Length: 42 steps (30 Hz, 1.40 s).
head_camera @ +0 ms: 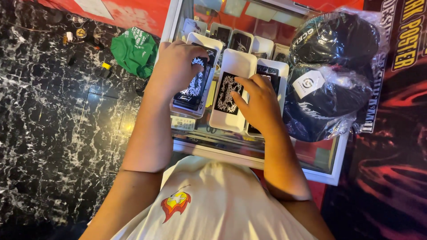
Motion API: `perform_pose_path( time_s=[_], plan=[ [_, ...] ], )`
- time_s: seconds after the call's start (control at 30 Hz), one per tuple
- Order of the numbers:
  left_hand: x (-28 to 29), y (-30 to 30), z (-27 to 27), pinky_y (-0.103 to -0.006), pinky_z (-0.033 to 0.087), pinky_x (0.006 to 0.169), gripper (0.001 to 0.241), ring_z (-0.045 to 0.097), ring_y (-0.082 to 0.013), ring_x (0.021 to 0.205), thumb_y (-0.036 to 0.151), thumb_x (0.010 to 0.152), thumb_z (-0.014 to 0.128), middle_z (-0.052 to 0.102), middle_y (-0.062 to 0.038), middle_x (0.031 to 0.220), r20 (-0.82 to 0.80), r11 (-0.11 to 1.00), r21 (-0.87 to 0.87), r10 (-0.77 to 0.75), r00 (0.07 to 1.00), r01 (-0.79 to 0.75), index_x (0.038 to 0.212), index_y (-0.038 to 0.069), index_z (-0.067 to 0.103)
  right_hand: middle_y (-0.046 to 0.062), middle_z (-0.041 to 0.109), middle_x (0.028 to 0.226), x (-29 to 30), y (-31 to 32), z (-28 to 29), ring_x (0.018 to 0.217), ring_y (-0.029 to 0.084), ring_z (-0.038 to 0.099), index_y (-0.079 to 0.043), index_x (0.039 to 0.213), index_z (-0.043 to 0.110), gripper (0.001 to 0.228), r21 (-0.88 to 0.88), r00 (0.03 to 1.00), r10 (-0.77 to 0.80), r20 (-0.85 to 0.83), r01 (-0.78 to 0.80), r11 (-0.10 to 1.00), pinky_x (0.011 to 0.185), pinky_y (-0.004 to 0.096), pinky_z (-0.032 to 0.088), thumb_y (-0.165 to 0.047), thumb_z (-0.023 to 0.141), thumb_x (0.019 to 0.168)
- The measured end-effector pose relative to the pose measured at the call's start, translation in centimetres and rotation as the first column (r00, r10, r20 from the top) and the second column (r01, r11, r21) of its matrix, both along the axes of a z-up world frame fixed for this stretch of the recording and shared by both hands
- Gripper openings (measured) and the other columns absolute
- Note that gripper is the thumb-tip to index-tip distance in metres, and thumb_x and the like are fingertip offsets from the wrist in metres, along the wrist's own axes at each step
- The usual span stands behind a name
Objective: Applying stickers or labels to phone cases on a display counter
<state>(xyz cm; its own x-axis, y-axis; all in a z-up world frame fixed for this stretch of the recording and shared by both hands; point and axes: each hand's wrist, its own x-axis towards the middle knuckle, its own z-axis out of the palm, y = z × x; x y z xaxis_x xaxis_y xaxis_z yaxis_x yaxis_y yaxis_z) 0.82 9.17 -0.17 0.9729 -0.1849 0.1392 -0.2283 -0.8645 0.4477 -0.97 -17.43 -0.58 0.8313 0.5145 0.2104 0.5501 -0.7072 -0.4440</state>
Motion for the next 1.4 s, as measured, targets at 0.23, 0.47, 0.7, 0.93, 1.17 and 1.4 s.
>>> perform_pose_path(
  time_s=[0.23, 0.47, 0.7, 0.93, 1.17, 1.4],
  plan=[
    [-1.2, 0.7, 4.3, -0.0386, 0.049, 0.078, 0.016, 0.070, -0.0257, 0.089, 0.015, 0.089, 0.074, 0.076, -0.006, 0.099, 0.011, 0.912, -0.401, -0.094, 0.996, 0.090, 0.103, 0.007, 0.073, 0.005, 0.058, 0.096, 0.1, -0.2, 1.9, 0.088, 0.022, 0.056, -0.008, 0.123, 0.072, 0.026, 0.194, 0.996, 0.020, -0.088, -0.003, 0.981, 0.082, 0.036, 0.045, -0.017, 0.070, 0.099],
    [-0.9, -5.6, 2.7, -0.0263, 0.059, 0.078, 0.008, 0.068, -0.0153, 0.087, 0.008, 0.102, 0.061, 0.065, -0.003, 0.096, 0.116, 0.361, -0.923, -0.065, 0.991, 0.131, 0.108, 0.010, 0.057, 0.010, 0.066, 0.106, 0.1, -0.6, 0.8, 0.073, 0.014, 0.066, -0.005, 0.122, 0.056, 0.027, 0.656, 0.910, -0.085, -0.405, 0.354, 0.666, 0.059, 0.022, 0.047, -0.009, 0.067, 0.097],
    [-2.6, -10.3, 2.4, -0.0527, 0.053, 0.106, 0.043, 0.057, -0.0432, 0.130, 0.019, 0.107, 0.059, 0.056, -0.024, 0.138, 0.256, 0.554, -0.805, 0.003, 0.967, 0.212, 0.145, 0.002, 0.050, 0.007, 0.060, 0.075, 0.5, -0.9, -1.0, 0.065, 0.030, 0.061, -0.007, 0.094, 0.069, 0.010, 0.567, 0.767, -0.502, 0.400, 0.223, 0.793, 0.064, 0.036, 0.050, -0.015, 0.067, 0.101],
    [-2.7, -11.2, 2.6, -0.0669, 0.026, 0.124, 0.079, 0.028, -0.0524, 0.150, 0.056, 0.112, 0.017, 0.030, -0.036, 0.160, 0.155, 0.320, -0.928, -0.139, 0.978, 0.193, 0.157, -0.006, 0.030, 0.015, 0.067, 0.089, -1.3, 1.4, 0.9, 0.076, 0.035, 0.065, 0.001, 0.098, 0.071, 0.006, 0.586, 0.892, -0.182, 0.413, -0.108, 0.803, 0.069, 0.041, 0.049, -0.002, 0.066, 0.096],
    [-2.7, -10.4, 0.5, -0.0517, 0.054, 0.099, 0.028, 0.069, -0.0378, 0.114, 0.012, 0.103, 0.062, 0.068, -0.023, 0.125, -0.048, 0.268, -0.962, 0.033, 0.998, -0.055, 0.129, 0.001, 0.064, 0.013, 0.063, 0.104, 1.9, -0.7, -0.1, 0.084, 0.024, 0.063, -0.001, 0.118, 0.058, 0.020, 0.769, 0.937, -0.316, 0.152, 0.089, 0.633, 0.074, 0.037, 0.055, -0.001, 0.068, 0.100],
    [-4.5, -11.2, 1.3, -0.0498, 0.057, 0.098, 0.049, 0.064, -0.0387, 0.119, 0.040, 0.109, 0.044, 0.058, -0.023, 0.135, 0.222, 0.506, -0.843, 0.015, 0.975, 0.184, 0.143, 0.008, 0.060, 0.018, 0.052, 0.145, -0.1, 1.2, -0.1, 0.141, 0.022, 0.040, 0.003, 0.142, 0.052, 0.062, 0.817, 0.989, 0.117, 0.086, -0.137, 0.561, 0.122, 0.046, 0.030, -0.048, 0.056, 0.106]
  ],
)
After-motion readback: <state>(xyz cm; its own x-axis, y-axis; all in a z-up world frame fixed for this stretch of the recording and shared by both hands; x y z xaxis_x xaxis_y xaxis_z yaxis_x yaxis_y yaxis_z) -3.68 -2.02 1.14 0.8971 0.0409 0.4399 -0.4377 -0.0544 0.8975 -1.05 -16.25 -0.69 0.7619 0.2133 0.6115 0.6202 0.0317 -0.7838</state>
